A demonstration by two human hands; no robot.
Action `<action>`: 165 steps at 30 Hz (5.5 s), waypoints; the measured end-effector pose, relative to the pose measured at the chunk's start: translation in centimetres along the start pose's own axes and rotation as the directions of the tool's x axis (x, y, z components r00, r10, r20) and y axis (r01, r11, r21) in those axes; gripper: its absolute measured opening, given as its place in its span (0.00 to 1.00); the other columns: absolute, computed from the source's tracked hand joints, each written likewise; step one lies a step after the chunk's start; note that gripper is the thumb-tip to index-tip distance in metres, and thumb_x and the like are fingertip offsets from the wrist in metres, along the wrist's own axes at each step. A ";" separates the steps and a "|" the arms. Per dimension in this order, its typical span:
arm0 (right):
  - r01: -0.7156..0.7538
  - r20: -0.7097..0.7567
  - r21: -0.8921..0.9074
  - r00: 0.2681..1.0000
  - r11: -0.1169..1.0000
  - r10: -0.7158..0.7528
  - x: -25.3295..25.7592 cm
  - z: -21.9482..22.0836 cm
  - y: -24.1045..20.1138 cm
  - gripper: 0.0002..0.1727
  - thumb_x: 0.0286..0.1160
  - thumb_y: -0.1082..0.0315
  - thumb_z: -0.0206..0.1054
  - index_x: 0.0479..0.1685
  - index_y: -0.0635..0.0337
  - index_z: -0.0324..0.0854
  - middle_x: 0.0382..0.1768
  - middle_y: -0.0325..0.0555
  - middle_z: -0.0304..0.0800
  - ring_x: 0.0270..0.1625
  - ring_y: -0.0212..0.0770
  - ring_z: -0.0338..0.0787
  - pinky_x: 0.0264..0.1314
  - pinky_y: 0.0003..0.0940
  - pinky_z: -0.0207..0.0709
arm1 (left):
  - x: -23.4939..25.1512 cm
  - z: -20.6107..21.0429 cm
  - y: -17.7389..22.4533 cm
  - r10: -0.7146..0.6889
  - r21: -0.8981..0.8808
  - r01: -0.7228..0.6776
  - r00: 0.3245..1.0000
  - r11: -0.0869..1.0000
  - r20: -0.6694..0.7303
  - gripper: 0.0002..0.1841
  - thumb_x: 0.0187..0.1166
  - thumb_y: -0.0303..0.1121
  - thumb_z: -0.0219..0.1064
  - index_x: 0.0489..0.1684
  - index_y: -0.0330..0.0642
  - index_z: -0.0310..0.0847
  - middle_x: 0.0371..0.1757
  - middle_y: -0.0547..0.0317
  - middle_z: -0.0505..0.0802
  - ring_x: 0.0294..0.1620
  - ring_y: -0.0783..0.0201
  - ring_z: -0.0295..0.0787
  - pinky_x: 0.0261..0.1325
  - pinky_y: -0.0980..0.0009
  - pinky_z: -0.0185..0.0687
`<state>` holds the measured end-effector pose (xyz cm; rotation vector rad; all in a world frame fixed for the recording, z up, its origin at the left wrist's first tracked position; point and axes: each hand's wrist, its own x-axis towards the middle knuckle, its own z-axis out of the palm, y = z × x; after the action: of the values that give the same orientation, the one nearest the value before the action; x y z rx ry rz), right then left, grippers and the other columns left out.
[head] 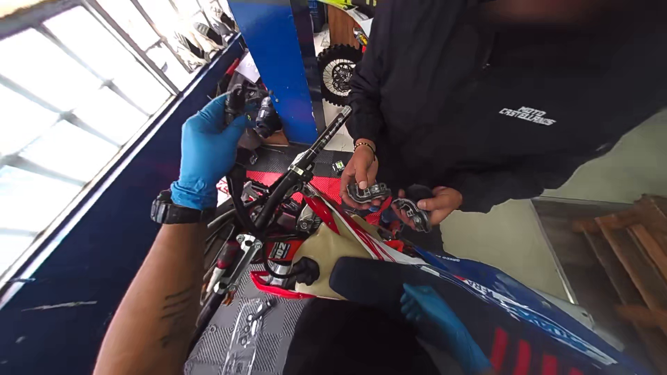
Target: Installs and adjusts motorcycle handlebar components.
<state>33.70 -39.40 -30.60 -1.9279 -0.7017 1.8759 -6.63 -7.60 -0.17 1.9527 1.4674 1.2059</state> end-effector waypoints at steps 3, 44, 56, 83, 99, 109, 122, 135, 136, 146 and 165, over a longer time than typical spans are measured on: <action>0.003 -0.046 -0.023 0.999 1.000 -0.005 -1.1 0.7 -2.0 0.30 0.93 0.47 0.49 0.48 0.63 0.90 0.35 0.44 0.96 0.33 0.37 0.93 0.37 0.34 0.85 | 1.1 0.2 -0.4 0.052 -0.025 -0.052 0.999 0.998 0.009 0.21 0.84 0.36 0.66 0.76 0.47 0.80 0.59 0.57 0.94 0.53 0.71 0.92 0.62 0.64 0.88; 0.710 -0.088 -0.603 0.395 0.364 -0.915 -13.4 -3.6 -32.5 0.16 0.78 0.63 0.69 0.63 0.52 0.88 0.56 0.37 0.92 0.55 0.27 0.90 0.59 0.25 0.85 | 2.1 1.3 -2.2 0.131 -0.056 -0.126 0.987 0.990 0.091 0.21 0.84 0.39 0.65 0.74 0.45 0.81 0.60 0.54 0.94 0.57 0.71 0.92 0.65 0.67 0.86; 0.712 -0.157 -0.586 0.368 0.386 -0.917 -12.7 -2.7 -32.2 0.15 0.76 0.62 0.71 0.59 0.51 0.90 0.52 0.35 0.93 0.50 0.26 0.90 0.53 0.24 0.86 | 2.2 1.5 -1.8 0.121 -0.087 -0.114 0.990 0.990 0.077 0.20 0.83 0.35 0.66 0.72 0.46 0.82 0.57 0.60 0.95 0.52 0.75 0.92 0.62 0.71 0.87; 0.565 0.429 -0.759 0.061 -0.323 -0.901 -9.6 6.7 -52.8 0.24 0.79 0.76 0.60 0.69 0.44 0.88 0.75 0.38 0.83 0.81 0.45 0.75 0.85 0.47 0.66 | 2.1 1.3 -2.4 0.125 -0.095 -0.123 0.992 0.988 0.016 0.20 0.83 0.36 0.65 0.72 0.44 0.84 0.56 0.60 0.96 0.55 0.73 0.93 0.64 0.69 0.88; 0.719 0.200 -0.690 0.081 -0.082 -0.976 -13.0 7.0 -49.8 0.16 0.76 0.58 0.73 0.58 0.53 0.89 0.51 0.39 0.91 0.46 0.31 0.90 0.46 0.30 0.87 | 2.3 1.2 -2.5 0.109 -0.048 -0.109 0.994 0.993 0.013 0.20 0.85 0.37 0.62 0.74 0.49 0.83 0.58 0.64 0.96 0.58 0.73 0.92 0.67 0.67 0.85; 0.744 -0.049 -0.664 0.064 0.081 -0.997 -10.8 8.8 -46.2 0.09 0.77 0.63 0.72 0.49 0.55 0.92 0.42 0.35 0.93 0.40 0.21 0.89 0.45 0.17 0.84 | 2.4 1.6 -2.6 0.132 -0.046 -0.131 0.991 0.990 0.034 0.20 0.85 0.37 0.61 0.74 0.49 0.83 0.59 0.63 0.96 0.59 0.71 0.92 0.67 0.65 0.85; 0.795 -0.129 -0.602 -0.006 0.073 -0.992 -9.5 10.0 -44.7 0.08 0.78 0.65 0.71 0.47 0.57 0.92 0.44 0.38 0.93 0.43 0.24 0.90 0.48 0.19 0.86 | 2.7 1.4 -1.5 0.173 0.013 -0.176 0.976 0.984 0.134 0.19 0.85 0.37 0.61 0.72 0.53 0.85 0.57 0.63 0.96 0.56 0.67 0.93 0.63 0.57 0.86; 0.804 -0.097 -0.590 0.020 0.073 -0.995 -9.5 9.9 -45.0 0.08 0.77 0.68 0.71 0.49 0.58 0.91 0.44 0.38 0.94 0.42 0.24 0.91 0.47 0.19 0.86 | 2.6 1.3 -1.4 0.154 0.012 -0.157 0.981 0.988 0.119 0.20 0.85 0.37 0.62 0.74 0.53 0.84 0.52 0.57 0.96 0.53 0.61 0.94 0.60 0.52 0.87; 0.818 -0.098 -0.570 0.029 0.080 -0.995 -9.4 9.8 -45.0 0.09 0.77 0.69 0.71 0.50 0.58 0.90 0.44 0.39 0.94 0.43 0.26 0.91 0.48 0.20 0.87 | 2.6 1.3 -1.4 0.153 0.010 -0.156 0.981 0.988 0.116 0.20 0.84 0.37 0.62 0.74 0.53 0.84 0.52 0.56 0.97 0.52 0.60 0.94 0.60 0.52 0.87; 0.853 -0.104 -0.514 0.045 0.093 -0.994 -8.6 9.9 -44.9 0.15 0.77 0.71 0.70 0.61 0.59 0.89 0.48 0.41 0.93 0.43 0.28 0.92 0.49 0.23 0.88 | 2.6 1.3 -1.6 0.164 0.004 -0.166 0.979 0.986 0.120 0.20 0.85 0.37 0.61 0.73 0.54 0.84 0.53 0.61 0.97 0.51 0.64 0.94 0.58 0.54 0.88; 0.831 -0.072 -0.556 -0.039 0.008 -0.997 -9.3 10.5 -45.1 0.11 0.81 0.71 0.65 0.50 0.56 0.94 0.42 0.38 0.86 0.45 0.28 0.85 0.47 0.18 0.81 | 2.6 1.3 -1.4 0.153 0.025 -0.158 0.981 0.987 0.122 0.20 0.85 0.37 0.61 0.75 0.53 0.83 0.53 0.59 0.97 0.53 0.61 0.94 0.60 0.52 0.87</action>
<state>18.81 -9.04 2.33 -1.1433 -1.7015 0.2866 -6.16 -4.52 -0.90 2.1577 1.3050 1.1121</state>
